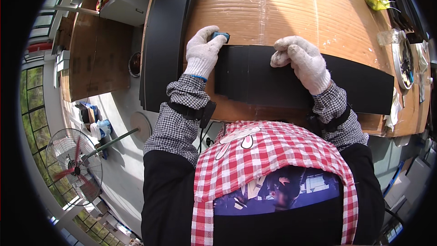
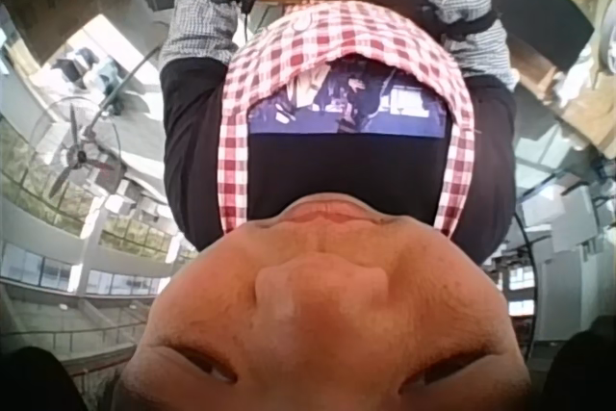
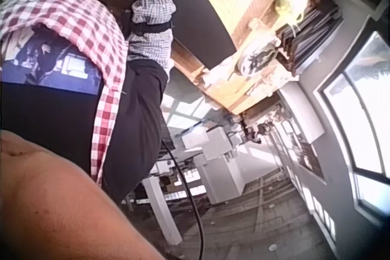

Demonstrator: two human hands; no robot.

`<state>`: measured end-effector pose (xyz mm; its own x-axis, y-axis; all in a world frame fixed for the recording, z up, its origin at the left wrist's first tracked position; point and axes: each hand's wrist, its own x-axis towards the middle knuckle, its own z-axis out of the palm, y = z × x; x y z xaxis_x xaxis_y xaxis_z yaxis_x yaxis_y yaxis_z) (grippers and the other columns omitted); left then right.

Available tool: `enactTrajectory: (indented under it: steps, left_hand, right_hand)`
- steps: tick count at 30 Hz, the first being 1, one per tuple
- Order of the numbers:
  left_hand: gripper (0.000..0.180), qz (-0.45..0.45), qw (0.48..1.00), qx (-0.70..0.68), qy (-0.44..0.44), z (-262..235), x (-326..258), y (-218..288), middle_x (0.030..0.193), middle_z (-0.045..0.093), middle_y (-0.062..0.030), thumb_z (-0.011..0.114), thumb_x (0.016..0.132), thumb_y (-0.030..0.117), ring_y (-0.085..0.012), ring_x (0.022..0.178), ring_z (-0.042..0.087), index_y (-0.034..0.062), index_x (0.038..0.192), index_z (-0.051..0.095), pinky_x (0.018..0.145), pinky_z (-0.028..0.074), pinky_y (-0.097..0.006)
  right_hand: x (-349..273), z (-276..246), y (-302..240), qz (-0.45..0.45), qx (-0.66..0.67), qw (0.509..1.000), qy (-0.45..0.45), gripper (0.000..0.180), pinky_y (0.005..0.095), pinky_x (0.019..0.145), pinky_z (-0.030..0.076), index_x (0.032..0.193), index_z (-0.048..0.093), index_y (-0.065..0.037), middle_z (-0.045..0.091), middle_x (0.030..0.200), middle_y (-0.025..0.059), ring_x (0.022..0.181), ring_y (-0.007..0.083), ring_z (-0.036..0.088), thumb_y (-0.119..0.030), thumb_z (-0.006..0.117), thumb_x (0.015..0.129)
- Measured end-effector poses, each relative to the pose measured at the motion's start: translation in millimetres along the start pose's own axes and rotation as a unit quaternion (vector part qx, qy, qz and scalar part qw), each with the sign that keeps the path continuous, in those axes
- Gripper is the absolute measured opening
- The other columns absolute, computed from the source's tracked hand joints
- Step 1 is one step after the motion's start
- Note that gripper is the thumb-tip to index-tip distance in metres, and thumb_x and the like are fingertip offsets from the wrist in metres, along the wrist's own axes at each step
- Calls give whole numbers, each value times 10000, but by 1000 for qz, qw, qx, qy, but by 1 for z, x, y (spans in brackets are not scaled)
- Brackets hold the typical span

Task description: Applying a finish or cleaning substance to the edges of black wooden boards using a small blue applicator block and a scraper.

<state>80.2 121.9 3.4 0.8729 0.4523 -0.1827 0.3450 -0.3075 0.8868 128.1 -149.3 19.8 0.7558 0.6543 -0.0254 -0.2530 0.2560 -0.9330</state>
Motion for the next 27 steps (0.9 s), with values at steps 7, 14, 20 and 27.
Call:
enactTrajectory:
  steps: [7, 14, 20, 27]
  left_hand:
    - [386, 11, 997, 4, -71, -9, -7, -2, 1140, 676, -121, 727, 877, 85, -165, 1025, 644, -12, 1237, 628, 905, 522, -265]
    - [402, 2, 994, 96, 48, -26, 7, -23, 1170, 679, -135, 702, 903, 126, -194, 1058, 646, -7, 1272, 612, 948, 510, -290]
    - [396, 24, 987, 158, 0, -17, 7, -34, 1164, 696, -138, 713, 872, 196, -230, 1064, 662, 40, 1231, 655, 959, 505, -315]
    - [370, 70, 956, 285, 16, -19, 14, -27, 1180, 674, -145, 691, 865, 279, -311, 1081, 653, 102, 1190, 676, 965, 503, -383]
  right_hand:
    - [1, -3, 3, -2, 22, 1000, 0, 305, 299, 821, 562, 1152, 626, 34, 692, 905, 96, 855, 168, 681, -232, 538, 1031]
    - [1, -1, 1, -5, 16, 1000, -3, 316, 303, 824, 561, 1156, 621, 38, 692, 907, 100, 856, 175, 681, -239, 532, 1033]
    - [1, -3, 2, -4, 11, 1000, -5, 314, 301, 831, 558, 1165, 616, 38, 689, 914, 98, 861, 176, 679, -233, 521, 1037]
    - [0, -3, 5, -3, 25, 1000, -7, 304, 301, 830, 554, 1168, 615, 38, 690, 909, 95, 862, 171, 677, -219, 515, 1039]
